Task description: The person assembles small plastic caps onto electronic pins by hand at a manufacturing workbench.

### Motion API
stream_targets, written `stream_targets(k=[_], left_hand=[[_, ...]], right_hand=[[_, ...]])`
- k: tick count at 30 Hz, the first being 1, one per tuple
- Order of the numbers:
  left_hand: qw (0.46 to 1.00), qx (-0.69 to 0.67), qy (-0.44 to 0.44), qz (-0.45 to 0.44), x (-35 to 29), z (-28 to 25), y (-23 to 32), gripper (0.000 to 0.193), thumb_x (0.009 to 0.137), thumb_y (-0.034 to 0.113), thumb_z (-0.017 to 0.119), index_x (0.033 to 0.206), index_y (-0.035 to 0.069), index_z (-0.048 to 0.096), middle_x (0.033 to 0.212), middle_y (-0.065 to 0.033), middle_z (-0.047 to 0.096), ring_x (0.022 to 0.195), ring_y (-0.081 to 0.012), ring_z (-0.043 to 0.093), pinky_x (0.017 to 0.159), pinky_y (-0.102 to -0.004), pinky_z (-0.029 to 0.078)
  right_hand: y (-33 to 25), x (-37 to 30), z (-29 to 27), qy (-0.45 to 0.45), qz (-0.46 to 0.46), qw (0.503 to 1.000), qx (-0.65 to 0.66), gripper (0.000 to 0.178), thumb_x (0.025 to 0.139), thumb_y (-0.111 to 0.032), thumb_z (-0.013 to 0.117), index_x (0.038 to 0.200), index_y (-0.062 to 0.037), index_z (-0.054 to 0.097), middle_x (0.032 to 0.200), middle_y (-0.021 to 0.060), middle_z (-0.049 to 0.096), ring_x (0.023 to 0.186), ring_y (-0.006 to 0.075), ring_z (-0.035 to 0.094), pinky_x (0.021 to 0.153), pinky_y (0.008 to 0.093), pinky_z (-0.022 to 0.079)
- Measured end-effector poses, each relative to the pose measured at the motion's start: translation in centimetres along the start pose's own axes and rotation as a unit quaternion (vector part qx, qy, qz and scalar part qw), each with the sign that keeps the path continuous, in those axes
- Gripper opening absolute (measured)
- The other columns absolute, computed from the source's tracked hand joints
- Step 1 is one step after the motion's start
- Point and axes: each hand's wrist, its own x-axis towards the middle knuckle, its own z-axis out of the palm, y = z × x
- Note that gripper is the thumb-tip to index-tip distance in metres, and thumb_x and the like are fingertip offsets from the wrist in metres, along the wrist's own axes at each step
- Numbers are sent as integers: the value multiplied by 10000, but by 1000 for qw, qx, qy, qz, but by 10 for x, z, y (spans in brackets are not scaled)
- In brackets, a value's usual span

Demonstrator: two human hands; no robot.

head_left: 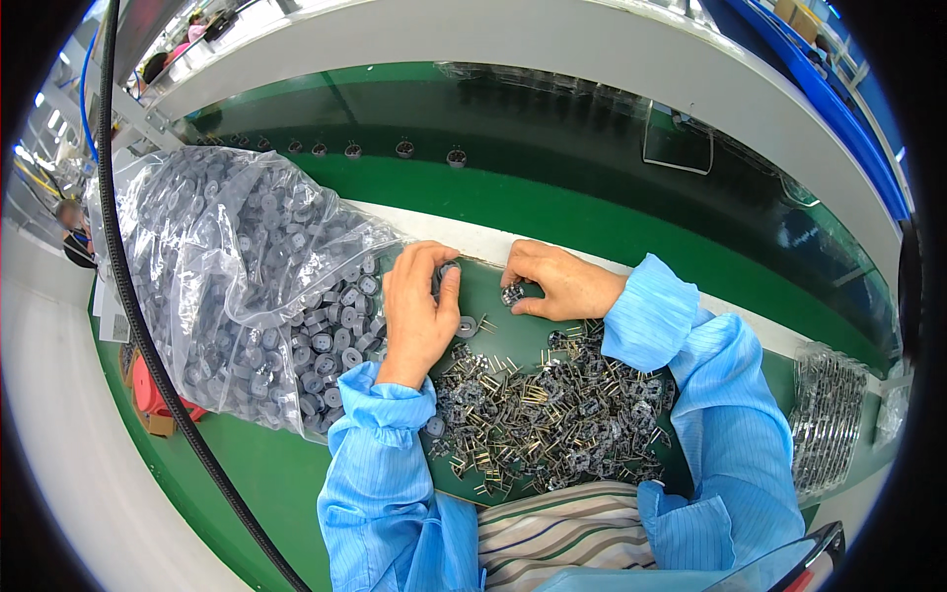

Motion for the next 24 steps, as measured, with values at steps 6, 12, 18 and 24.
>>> stream_targets(k=[6, 12, 18, 24], left_hand=[[989, 149, -22, 1, -10, -1, -2, 298, 855, 85, 754, 1132, 52, 649, 1121, -131, 611, 979, -334, 635, 845, -431, 493], [994, 99, -38, 6, -6, 9, -12, 324, 818, 48, 774, 1115, 46, 644, 1070, -128, 625, 995, -330, 625, 846, -420, 504], [996, 84, -27, -3, -3, 13, -3, 309, 808, 45, 773, 1099, 47, 670, 1039, -118, 650, 1003, -330, 624, 872, -433, 501], [994, 88, -54, 17, -8, 13, -12, 330, 826, 132, 786, 1133, 65, 686, 1086, -87, 650, 1047, -322, 602, 871, -449, 448]], right_hand=[[39, 5, -62, 76, 217, 973, -2, 297, 801, -144, 819, 1039, 10, 732, 1030, 162, 665, 858, 246, 708, 787, 352, 591], [91, -24, -73, 131, 388, 894, -183, 288, 809, -196, 808, 1044, -49, 732, 1070, 109, 666, 1100, 332, 618, 967, 436, 498], [6, 3, -35, 33, 44, 996, -76, 279, 798, -171, 802, 1053, -97, 718, 1154, 84, 645, 1132, 300, 583, 942, 443, 470], [-29, 2, 18, -38, -72, 996, 33, 180, 875, -104, 727, 1035, -42, 673, 1073, 106, 638, 1051, 313, 605, 890, 415, 502]])
